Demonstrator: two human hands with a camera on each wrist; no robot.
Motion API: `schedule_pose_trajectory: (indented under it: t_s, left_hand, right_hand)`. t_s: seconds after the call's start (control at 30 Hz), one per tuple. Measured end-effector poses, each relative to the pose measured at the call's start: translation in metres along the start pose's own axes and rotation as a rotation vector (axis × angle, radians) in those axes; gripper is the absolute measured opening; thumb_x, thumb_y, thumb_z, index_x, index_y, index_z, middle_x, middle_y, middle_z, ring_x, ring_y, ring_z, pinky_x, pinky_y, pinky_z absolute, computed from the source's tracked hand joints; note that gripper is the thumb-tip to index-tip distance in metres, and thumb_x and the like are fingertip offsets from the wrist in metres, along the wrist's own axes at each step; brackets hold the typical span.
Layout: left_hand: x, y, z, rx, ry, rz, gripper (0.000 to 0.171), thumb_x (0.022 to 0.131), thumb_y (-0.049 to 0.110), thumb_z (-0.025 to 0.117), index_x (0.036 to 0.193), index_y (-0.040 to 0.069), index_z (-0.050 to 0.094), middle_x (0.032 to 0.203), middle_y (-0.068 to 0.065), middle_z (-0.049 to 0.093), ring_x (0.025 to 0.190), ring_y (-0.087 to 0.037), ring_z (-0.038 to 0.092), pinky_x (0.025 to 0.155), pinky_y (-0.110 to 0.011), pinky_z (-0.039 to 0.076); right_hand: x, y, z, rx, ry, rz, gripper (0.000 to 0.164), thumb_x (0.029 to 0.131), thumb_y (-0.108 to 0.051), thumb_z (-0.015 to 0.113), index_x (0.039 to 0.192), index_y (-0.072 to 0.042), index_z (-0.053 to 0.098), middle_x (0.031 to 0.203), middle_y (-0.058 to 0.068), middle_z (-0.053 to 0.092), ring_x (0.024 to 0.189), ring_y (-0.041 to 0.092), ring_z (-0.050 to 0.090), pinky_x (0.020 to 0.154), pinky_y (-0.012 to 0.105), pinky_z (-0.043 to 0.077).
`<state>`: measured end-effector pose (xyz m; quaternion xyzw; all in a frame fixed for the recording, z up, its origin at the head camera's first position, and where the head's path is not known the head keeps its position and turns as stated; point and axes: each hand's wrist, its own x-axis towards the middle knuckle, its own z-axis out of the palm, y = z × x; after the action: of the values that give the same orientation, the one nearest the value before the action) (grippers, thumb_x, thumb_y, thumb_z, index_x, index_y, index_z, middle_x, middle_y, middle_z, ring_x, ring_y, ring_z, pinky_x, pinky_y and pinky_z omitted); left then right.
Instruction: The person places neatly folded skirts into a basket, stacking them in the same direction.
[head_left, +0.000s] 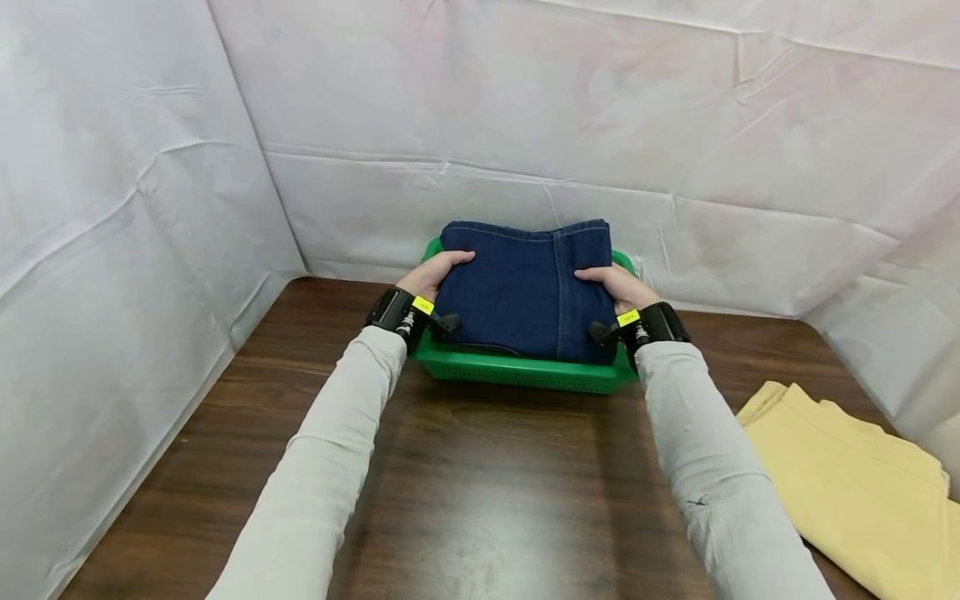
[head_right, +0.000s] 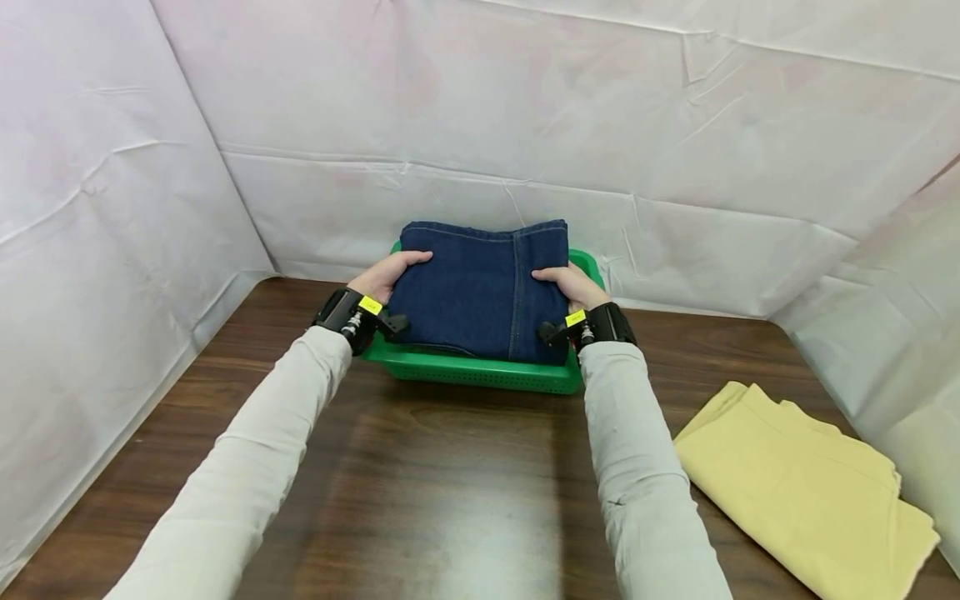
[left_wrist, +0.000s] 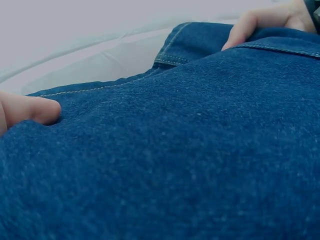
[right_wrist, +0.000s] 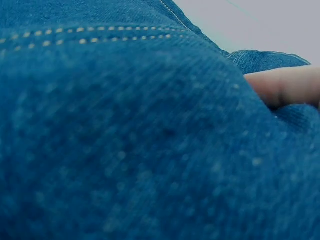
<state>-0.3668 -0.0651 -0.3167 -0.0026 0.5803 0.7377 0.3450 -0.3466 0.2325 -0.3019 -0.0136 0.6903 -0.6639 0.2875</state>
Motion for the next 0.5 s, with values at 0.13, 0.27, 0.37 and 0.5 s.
schedule_pose_trajectory:
  t_s: [0.13,0.27,0.37,0.5]
  left_hand:
    - [0.005,-0.004,-0.001,0.021,0.027,0.013,0.023,0.098,0.029,0.038,0.100,0.009,0.048,0.077,0.000,0.059,0.064,-0.014,0.058,0.058,-0.026,0.049]
    - [0.010,-0.007,-0.001,0.025,0.019,0.005,0.023,0.099,0.028,0.036,0.099,0.008,0.048,0.075,-0.001,0.059,0.063,-0.014,0.058,0.058,-0.025,0.048]
    - [0.011,-0.007,-0.001,0.041,0.056,-0.012,0.023,0.098,0.030,0.038,0.098,0.009,0.049,0.074,-0.001,0.060,0.064,-0.014,0.058,0.058,-0.025,0.048]
    - [0.009,-0.005,0.000,0.071,0.083,-0.028,0.024,0.097,0.031,0.040,0.102,0.009,0.050,0.075,0.000,0.059,0.066,-0.013,0.057,0.061,-0.025,0.048]
  right_hand:
    - [0.002,0.002,-0.003,-0.091,0.008,0.007,0.015,0.097,-0.019,0.041,0.108,-0.010,0.037,0.081,-0.002,0.058,0.069,0.010,0.061,0.064,0.025,0.052]
    - [0.002,0.005,-0.003,-0.122,0.004,0.015,0.013,0.098,-0.017,0.038,0.107,-0.009,0.036,0.078,-0.003,0.059,0.067,0.009,0.061,0.063,0.024,0.052]
    - [0.003,0.007,-0.005,-0.134,-0.004,0.015,0.013,0.098,-0.017,0.036,0.108,-0.009,0.035,0.077,-0.004,0.058,0.066,0.008,0.061,0.062,0.023,0.052]
    - [0.012,0.013,-0.014,-0.168,-0.020,0.002,0.023,0.096,-0.023,0.041,0.112,-0.007,0.036,0.079,-0.005,0.059,0.069,0.007,0.061,0.065,0.023,0.051]
